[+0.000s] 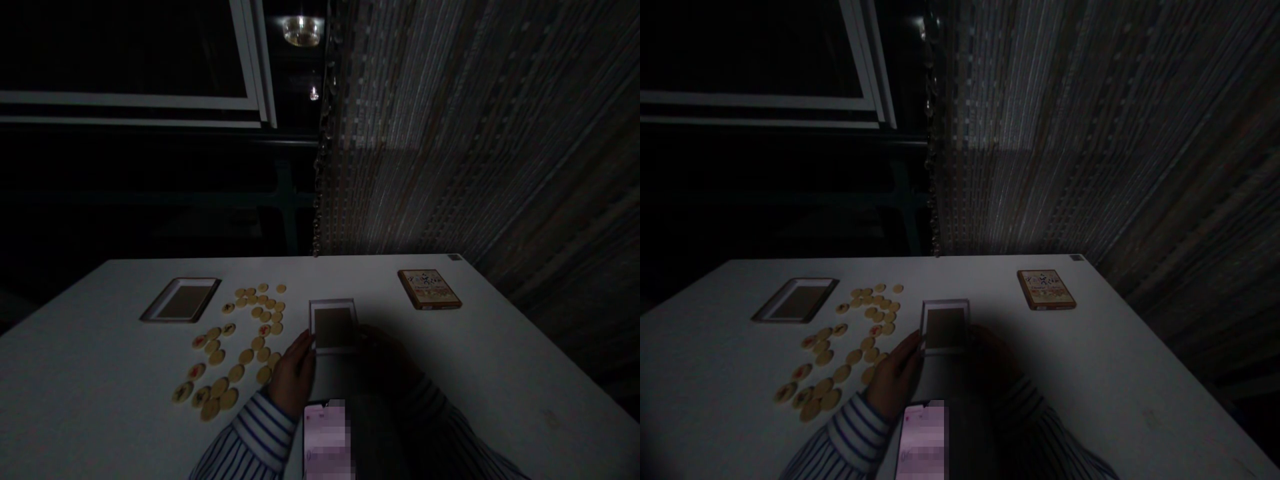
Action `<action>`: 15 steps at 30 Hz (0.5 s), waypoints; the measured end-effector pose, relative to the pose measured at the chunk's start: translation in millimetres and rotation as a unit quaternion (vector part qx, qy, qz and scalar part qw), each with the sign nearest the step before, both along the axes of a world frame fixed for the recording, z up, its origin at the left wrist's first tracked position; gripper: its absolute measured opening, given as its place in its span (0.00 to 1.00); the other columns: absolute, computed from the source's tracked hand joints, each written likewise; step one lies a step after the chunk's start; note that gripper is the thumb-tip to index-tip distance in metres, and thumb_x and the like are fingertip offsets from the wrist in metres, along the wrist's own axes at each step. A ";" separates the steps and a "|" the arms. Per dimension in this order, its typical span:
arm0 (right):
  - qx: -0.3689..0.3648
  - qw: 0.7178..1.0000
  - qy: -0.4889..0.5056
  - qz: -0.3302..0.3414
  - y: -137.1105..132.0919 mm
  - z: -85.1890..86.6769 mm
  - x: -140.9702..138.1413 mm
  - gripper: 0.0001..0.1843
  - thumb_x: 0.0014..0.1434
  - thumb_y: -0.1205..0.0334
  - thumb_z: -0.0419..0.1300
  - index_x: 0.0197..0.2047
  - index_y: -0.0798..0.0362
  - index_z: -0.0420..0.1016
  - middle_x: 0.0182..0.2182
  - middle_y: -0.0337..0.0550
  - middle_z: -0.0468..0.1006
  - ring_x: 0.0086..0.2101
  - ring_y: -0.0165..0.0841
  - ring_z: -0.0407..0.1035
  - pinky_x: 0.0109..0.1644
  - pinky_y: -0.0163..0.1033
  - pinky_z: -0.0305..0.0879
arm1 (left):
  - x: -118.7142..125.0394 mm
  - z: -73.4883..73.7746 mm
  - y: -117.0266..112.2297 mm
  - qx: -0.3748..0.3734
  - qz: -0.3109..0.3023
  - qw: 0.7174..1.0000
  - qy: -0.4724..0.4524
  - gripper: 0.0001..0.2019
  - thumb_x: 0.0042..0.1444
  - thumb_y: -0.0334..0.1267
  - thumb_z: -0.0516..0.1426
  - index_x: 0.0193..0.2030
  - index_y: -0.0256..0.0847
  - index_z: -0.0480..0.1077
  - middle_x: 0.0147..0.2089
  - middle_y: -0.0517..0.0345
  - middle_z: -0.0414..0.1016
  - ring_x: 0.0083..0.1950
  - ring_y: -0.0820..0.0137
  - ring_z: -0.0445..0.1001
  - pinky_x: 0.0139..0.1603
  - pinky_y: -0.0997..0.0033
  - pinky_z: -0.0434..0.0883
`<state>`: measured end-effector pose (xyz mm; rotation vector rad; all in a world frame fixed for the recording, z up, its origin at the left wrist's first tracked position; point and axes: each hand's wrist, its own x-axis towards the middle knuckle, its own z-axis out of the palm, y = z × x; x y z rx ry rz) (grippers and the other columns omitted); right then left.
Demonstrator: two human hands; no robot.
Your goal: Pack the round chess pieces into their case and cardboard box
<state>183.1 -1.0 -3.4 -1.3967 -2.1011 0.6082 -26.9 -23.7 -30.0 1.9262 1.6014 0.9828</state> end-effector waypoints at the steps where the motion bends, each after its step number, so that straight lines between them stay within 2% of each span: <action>1: 0.003 1.000 -0.006 -0.002 0.0 0.6 -0.2 0.19 0.54 0.63 0.48 0.48 0.56 0.68 0.46 0.50 0.71 0.45 0.36 0.65 0.49 0.43 0.63 | -0.3 -0.4 -0.1 0.000 0.000 1.000 0.003 0.19 0.54 0.37 0.46 0.51 0.33 0.65 0.54 0.46 0.65 0.56 0.65 0.63 0.57 0.62 0.60; 8: 0.026 0.999 -0.015 0.020 -0.5 0.1 -1.2 0.17 0.55 0.64 0.47 0.45 0.55 0.70 0.44 0.48 0.73 0.45 0.33 0.66 0.50 0.39 0.61 | -0.3 -0.2 -0.2 0.007 -0.007 1.000 0.016 0.19 0.54 0.36 0.46 0.51 0.33 0.65 0.55 0.46 0.65 0.56 0.66 0.63 0.57 0.62 0.60; 15: 0.003 1.000 -0.005 -0.022 -1.3 -3.0 0.5 0.17 0.55 0.61 0.48 0.46 0.53 0.70 0.43 0.47 0.73 0.42 0.34 0.67 0.46 0.39 0.64 | -0.1 -2.2 0.6 0.007 -0.002 1.000 0.020 0.20 0.54 0.37 0.46 0.51 0.32 0.64 0.54 0.45 0.65 0.56 0.66 0.62 0.57 0.61 0.60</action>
